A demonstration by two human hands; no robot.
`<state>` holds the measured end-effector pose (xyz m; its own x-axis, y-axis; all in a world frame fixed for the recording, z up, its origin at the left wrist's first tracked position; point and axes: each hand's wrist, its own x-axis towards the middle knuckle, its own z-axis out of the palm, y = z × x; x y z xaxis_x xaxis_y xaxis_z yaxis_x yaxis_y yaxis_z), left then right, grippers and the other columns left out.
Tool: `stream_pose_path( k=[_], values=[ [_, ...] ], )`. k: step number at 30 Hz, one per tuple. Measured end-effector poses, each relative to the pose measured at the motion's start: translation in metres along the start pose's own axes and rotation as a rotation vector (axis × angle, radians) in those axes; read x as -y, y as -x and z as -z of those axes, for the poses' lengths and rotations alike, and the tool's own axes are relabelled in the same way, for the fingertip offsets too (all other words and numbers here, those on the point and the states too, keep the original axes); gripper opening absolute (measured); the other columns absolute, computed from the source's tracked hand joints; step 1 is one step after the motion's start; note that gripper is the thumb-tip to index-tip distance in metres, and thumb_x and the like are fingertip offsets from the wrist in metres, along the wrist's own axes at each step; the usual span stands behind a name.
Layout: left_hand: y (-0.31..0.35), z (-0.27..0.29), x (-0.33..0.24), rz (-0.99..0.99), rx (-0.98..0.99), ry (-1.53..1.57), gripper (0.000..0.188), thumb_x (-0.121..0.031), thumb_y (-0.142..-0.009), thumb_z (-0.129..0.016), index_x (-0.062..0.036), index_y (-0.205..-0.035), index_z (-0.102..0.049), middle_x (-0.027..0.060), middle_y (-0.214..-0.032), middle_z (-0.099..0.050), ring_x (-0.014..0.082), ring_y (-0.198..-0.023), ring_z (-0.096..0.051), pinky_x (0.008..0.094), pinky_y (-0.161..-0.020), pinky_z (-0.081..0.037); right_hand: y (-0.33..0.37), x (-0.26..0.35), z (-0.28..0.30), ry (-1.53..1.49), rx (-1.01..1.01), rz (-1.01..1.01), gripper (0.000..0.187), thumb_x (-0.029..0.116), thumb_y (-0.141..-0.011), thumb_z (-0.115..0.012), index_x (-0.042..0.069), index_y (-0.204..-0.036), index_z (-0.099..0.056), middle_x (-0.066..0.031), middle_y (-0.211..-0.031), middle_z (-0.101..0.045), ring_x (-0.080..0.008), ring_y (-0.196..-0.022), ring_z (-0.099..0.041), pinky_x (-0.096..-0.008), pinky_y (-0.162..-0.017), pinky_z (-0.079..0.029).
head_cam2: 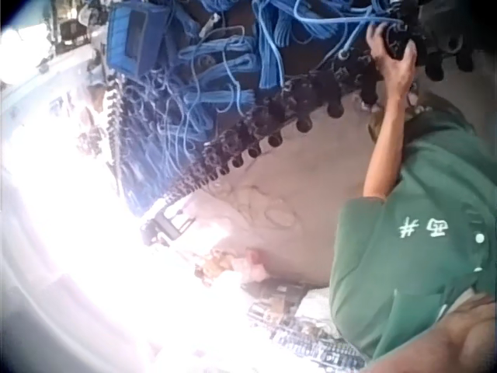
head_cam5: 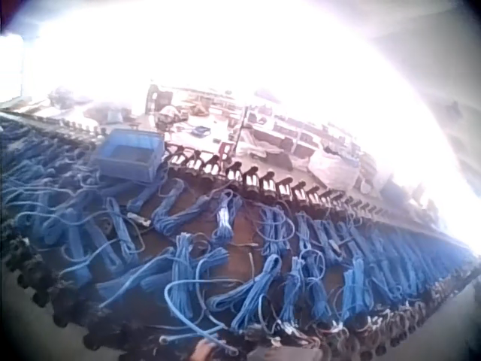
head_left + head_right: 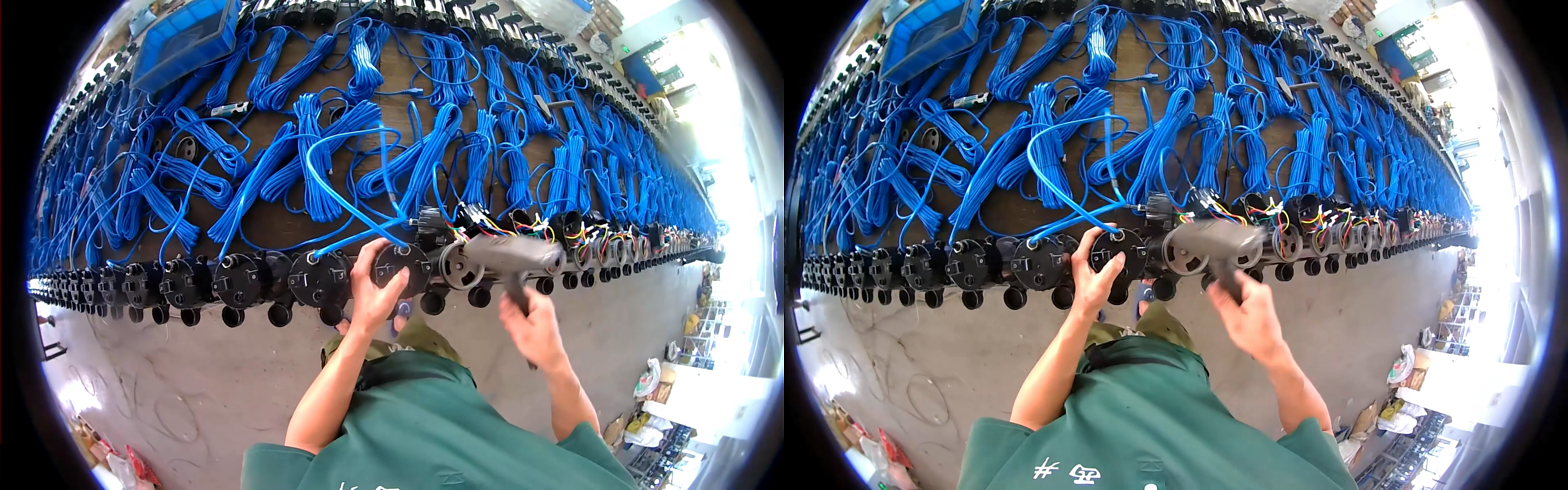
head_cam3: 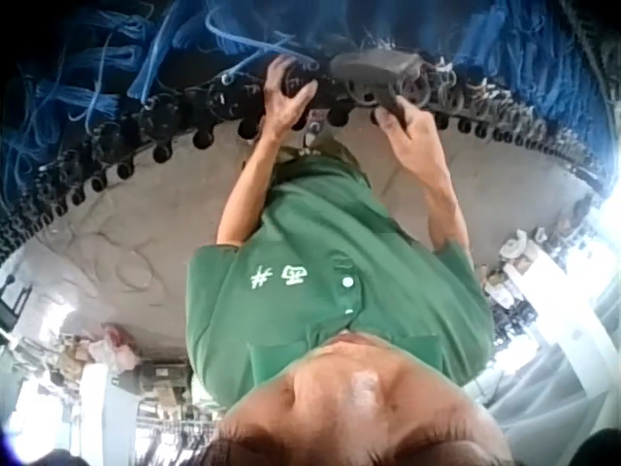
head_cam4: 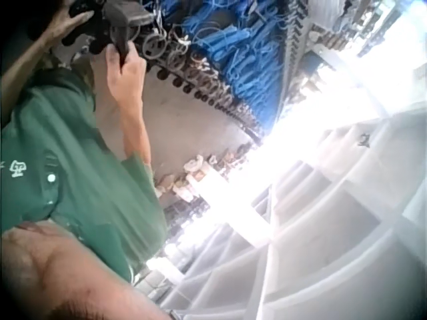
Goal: The person assembles hardware components by using a hammer to tap a metal part into a black cylindrical base and then inserting blue cables into the assembly.
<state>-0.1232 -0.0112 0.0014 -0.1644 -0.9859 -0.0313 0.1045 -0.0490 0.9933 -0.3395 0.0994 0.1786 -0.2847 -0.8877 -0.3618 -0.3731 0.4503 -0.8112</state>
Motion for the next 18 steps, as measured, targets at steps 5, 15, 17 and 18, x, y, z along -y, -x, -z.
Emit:
stream_pose_path(
  k=[5, 15, 17, 18],
  values=[
    [0.0, 0.006, -0.001, -0.073, 0.044, -0.04, 0.052, -0.013, -0.084, -0.074, -0.0021, -0.133, -0.062, 0.0044, -0.108, -0.071, 0.0111, -0.095, -0.065, 0.0275, -0.087, -0.053, 0.005, 0.021, -0.014, 0.171, 0.042, 0.343, 0.028, 0.024, -0.1, -0.074, -0.002, -0.101, -0.066, -0.0116, -0.07, -0.068, -0.0275, -0.058, -0.064, -0.0383, -0.059, -0.049],
    [0.0, 0.01, 0.001, -0.211, 0.001, -0.171, 0.083, -0.031, -0.068, -0.09, -0.002, -0.138, -0.057, 0.0201, -0.141, -0.056, 0.0375, -0.134, -0.055, 0.0475, -0.112, -0.046, 0.0, 0.056, -0.009, 0.191, 0.157, 0.145, 0.032, 0.031, -0.104, -0.065, 0.0, -0.095, -0.063, -0.0078, -0.07, -0.059, -0.0189, -0.063, -0.057, -0.0337, -0.059, -0.044],
    [0.002, 0.017, 0.0, -0.379, 0.035, -0.278, 0.116, -0.042, -0.055, -0.1, -0.0055, -0.151, -0.045, 0.0204, -0.148, -0.05, 0.0405, -0.146, -0.043, 0.0528, -0.118, -0.038, 0.012, 0.051, -0.012, 0.063, 0.117, 0.292, 0.032, 0.029, -0.105, -0.065, 0.001, -0.089, -0.06, -0.0002, -0.076, -0.058, -0.0104, -0.068, -0.054, -0.029, -0.059, -0.043],
    [0.001, 0.018, 0.003, -0.377, 0.096, -0.267, 0.113, -0.042, -0.052, -0.101, -0.0062, -0.146, -0.05, 0.0178, -0.143, -0.054, 0.0403, -0.14, -0.047, 0.0531, -0.118, -0.037, 0.013, 0.049, -0.018, 0.078, 0.103, 0.376, 0.031, 0.03, -0.105, -0.065, 0.001, -0.094, -0.062, -0.005, -0.08, -0.062, -0.0166, -0.071, -0.059, -0.033, -0.061, -0.046]
  ],
)
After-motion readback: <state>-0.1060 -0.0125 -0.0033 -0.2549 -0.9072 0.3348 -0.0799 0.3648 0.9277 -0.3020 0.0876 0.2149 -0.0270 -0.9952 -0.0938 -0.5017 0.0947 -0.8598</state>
